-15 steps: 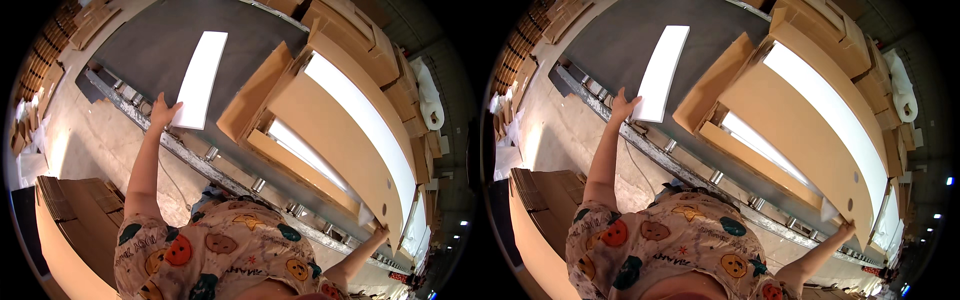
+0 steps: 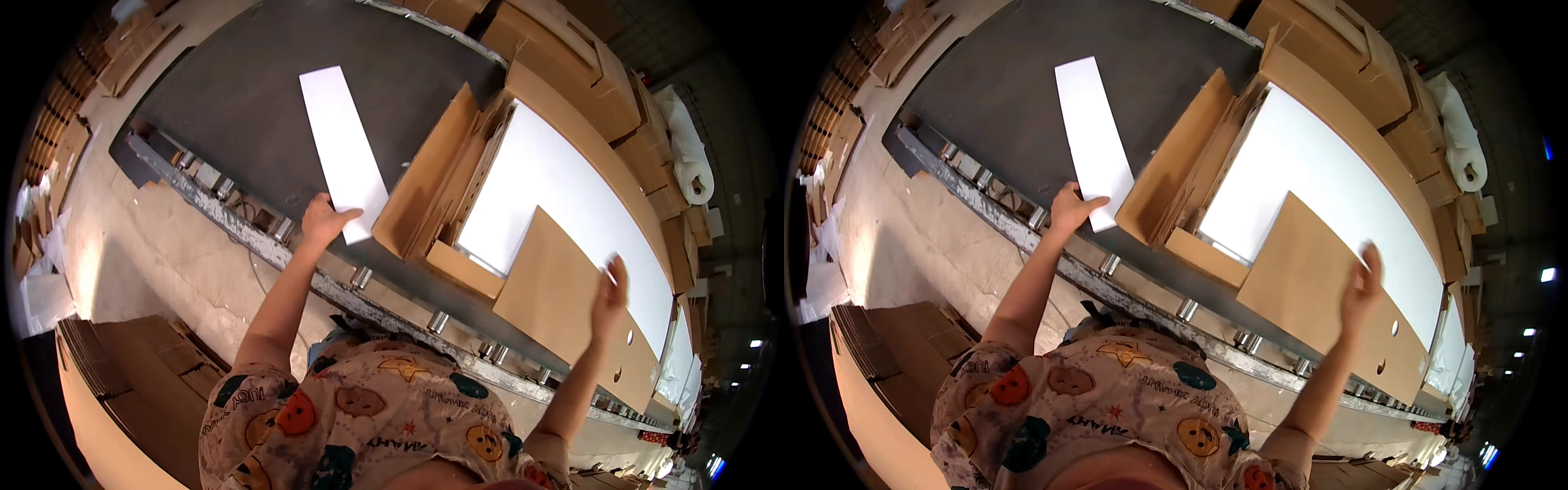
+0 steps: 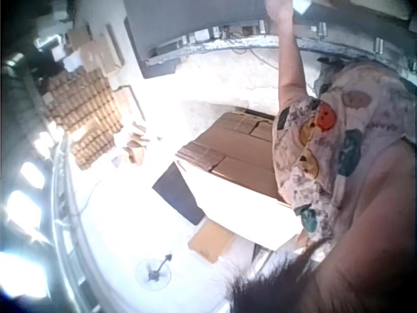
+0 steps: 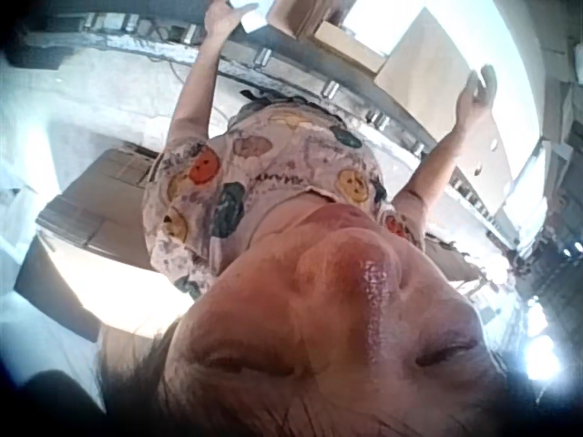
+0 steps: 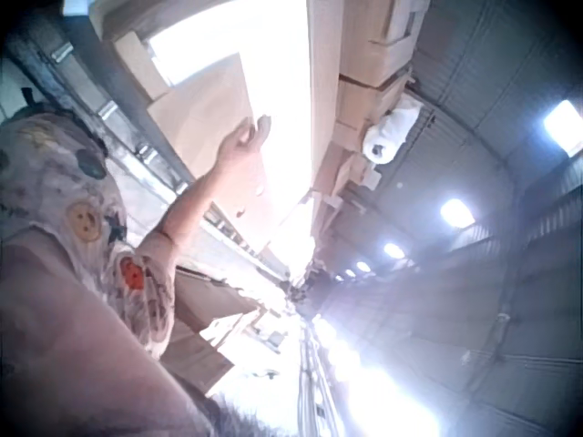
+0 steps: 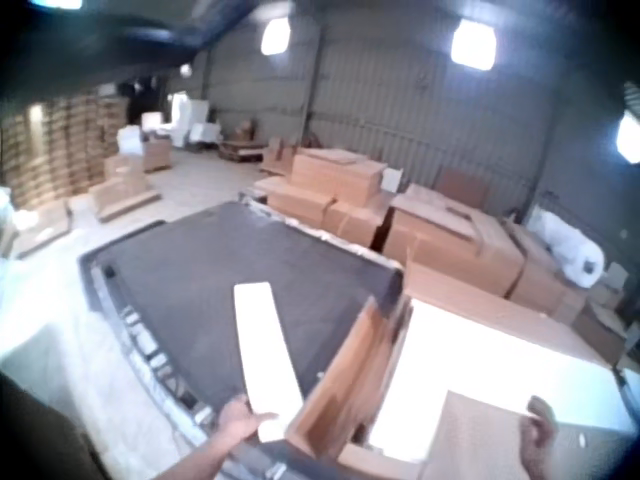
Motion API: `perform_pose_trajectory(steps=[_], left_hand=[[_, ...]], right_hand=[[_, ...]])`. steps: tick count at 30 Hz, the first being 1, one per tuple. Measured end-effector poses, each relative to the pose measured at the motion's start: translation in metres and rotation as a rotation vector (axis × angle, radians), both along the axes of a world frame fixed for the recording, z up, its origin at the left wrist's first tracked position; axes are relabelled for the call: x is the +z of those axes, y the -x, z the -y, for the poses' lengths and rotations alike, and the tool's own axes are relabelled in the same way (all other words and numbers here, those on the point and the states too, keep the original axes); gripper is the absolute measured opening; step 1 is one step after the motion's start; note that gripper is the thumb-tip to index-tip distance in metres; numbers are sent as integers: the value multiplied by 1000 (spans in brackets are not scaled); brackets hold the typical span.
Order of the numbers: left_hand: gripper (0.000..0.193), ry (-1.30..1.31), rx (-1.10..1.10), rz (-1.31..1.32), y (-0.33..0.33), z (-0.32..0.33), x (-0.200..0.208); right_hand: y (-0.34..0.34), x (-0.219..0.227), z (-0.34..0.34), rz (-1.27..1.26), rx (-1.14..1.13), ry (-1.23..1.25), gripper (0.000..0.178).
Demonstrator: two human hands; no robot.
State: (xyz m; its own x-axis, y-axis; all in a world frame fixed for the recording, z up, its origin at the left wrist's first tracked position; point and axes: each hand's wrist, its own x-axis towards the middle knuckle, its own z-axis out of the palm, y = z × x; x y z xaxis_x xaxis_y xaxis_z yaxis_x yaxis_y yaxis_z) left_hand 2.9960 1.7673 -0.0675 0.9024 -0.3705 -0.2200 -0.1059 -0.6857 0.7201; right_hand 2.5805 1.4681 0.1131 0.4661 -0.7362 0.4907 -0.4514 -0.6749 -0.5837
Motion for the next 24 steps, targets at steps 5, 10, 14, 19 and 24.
perform_pose_trajectory(steps=[5,10,14,19,24], left_hand=[[69,72,97,-44,8,3,11],[52,724,230,-634,-6,-29,9],[41,1073,197,-762,3,-76,49],[41,1034,-63,-600,51,-58,133],[37,778,-474,-592,82,15,142]], right_hand=[[-161,-1,-105,-78,510,-23,28],[-195,-32,-142,-92,819,-116,29],[-204,-32,-149,-91,817,-347,41],[-228,-33,-159,319,698,-692,77],[-206,6,-117,279,393,-549,68]])
